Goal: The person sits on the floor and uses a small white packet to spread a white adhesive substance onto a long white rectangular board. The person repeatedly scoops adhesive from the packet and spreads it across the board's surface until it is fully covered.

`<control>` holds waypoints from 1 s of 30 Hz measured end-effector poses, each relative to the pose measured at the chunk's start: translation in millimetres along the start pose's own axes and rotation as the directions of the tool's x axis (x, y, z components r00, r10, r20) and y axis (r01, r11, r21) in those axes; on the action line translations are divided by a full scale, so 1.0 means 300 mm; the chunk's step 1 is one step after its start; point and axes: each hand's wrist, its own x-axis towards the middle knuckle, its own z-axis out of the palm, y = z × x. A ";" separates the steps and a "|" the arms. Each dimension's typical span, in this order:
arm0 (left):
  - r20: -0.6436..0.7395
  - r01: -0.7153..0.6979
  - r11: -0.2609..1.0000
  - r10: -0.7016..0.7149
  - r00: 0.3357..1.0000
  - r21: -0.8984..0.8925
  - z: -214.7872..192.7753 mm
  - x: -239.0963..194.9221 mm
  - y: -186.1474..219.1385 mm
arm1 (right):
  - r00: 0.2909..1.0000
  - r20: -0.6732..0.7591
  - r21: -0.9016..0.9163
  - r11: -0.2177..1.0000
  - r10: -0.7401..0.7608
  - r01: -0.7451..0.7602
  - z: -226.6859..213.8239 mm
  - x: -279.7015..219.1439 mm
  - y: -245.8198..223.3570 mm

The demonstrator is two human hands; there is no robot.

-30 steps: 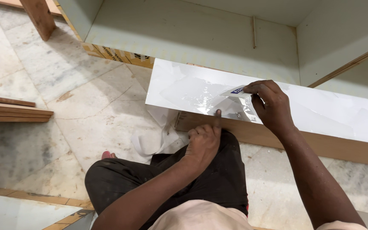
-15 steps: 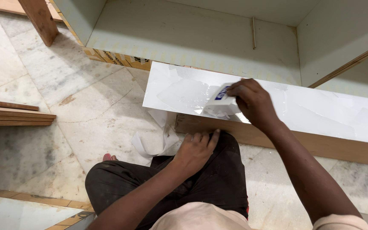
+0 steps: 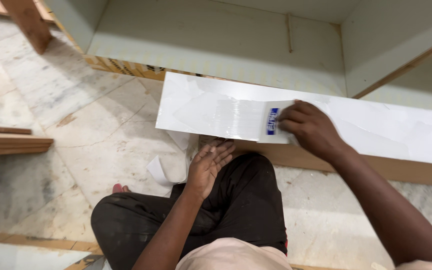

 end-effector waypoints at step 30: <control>-0.035 -0.263 0.965 0.262 0.965 -0.024 0.081 -0.127 0.050 | 0.874 -0.231 -0.166 0.867 0.428 -0.469 -0.051 0.036 -0.276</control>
